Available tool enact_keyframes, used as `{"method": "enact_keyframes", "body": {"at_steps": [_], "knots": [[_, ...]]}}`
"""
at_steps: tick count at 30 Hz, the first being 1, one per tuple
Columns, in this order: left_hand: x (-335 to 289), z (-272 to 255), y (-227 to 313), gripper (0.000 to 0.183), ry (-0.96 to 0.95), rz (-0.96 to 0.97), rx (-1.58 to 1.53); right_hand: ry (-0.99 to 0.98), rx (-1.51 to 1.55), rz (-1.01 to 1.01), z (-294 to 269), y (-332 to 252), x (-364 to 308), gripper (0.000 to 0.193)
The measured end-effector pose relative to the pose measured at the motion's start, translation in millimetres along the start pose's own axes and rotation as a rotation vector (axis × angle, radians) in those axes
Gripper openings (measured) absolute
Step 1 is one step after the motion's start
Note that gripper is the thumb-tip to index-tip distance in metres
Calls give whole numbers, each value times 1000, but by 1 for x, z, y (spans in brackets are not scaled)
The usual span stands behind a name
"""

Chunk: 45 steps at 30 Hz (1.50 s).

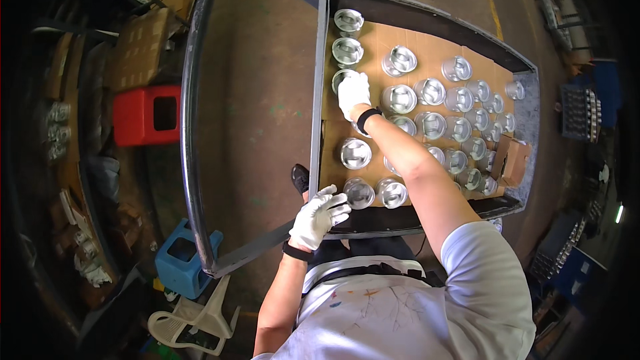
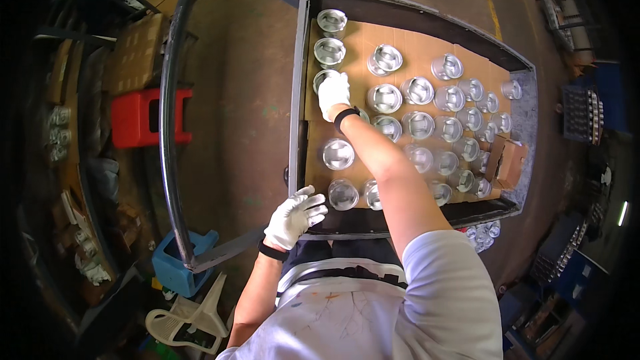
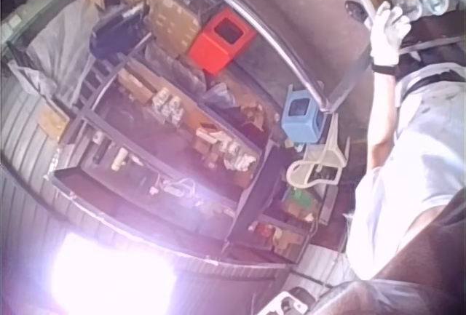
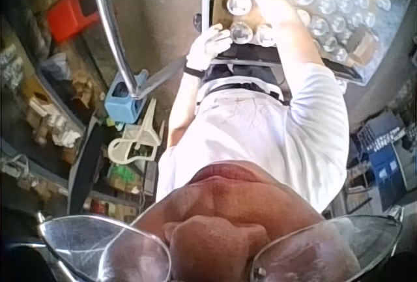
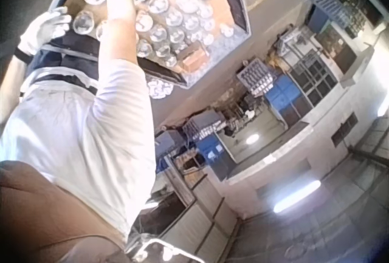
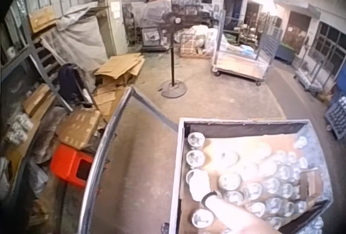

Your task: Transferring and organizing metal engine pistons between industrial crates and carts.

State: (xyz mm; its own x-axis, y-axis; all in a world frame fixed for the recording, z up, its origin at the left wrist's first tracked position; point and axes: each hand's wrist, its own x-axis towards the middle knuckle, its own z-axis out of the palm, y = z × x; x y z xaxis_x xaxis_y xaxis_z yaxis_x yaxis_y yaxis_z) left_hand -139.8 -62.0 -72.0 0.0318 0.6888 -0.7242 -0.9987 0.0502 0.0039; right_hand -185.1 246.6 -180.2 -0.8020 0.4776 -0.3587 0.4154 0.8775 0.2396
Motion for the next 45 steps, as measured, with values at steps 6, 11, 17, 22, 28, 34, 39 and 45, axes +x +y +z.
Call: {"method": "enact_keyframes", "body": {"at_steps": [6, 11, 17, 22, 28, 34, 39, 45], "knots": [[-8, -6, 4, 33, -3, 46, -12, 72, 603, 102, -24, 27, -26, 23], [2, 13, 5, 34, -41, 42, 16, -149, 2203, 171, 7, 72, -78, 14], [22, 43, -4, 36, -110, 88, 98, 88, 1972, 2, 17, 76, -142, 25], [45, 57, -10, 40, -364, 16, 107, 294, 1217, -30, -27, 77, -196, 28], [58, 112, -29, 53, -391, -31, 223, 7, 2464, 10, 25, 58, -214, 26], [49, 150, -40, 41, -252, 202, 297, -256, 2933, -45, 56, 63, -228, 24], [51, 144, -39, 44, -309, 236, 409, -239, 2600, -149, 47, 80, -229, 18], [54, 150, -37, 50, -319, 47, 40, -131, 2456, -41, 44, 100, -226, 24]]}}
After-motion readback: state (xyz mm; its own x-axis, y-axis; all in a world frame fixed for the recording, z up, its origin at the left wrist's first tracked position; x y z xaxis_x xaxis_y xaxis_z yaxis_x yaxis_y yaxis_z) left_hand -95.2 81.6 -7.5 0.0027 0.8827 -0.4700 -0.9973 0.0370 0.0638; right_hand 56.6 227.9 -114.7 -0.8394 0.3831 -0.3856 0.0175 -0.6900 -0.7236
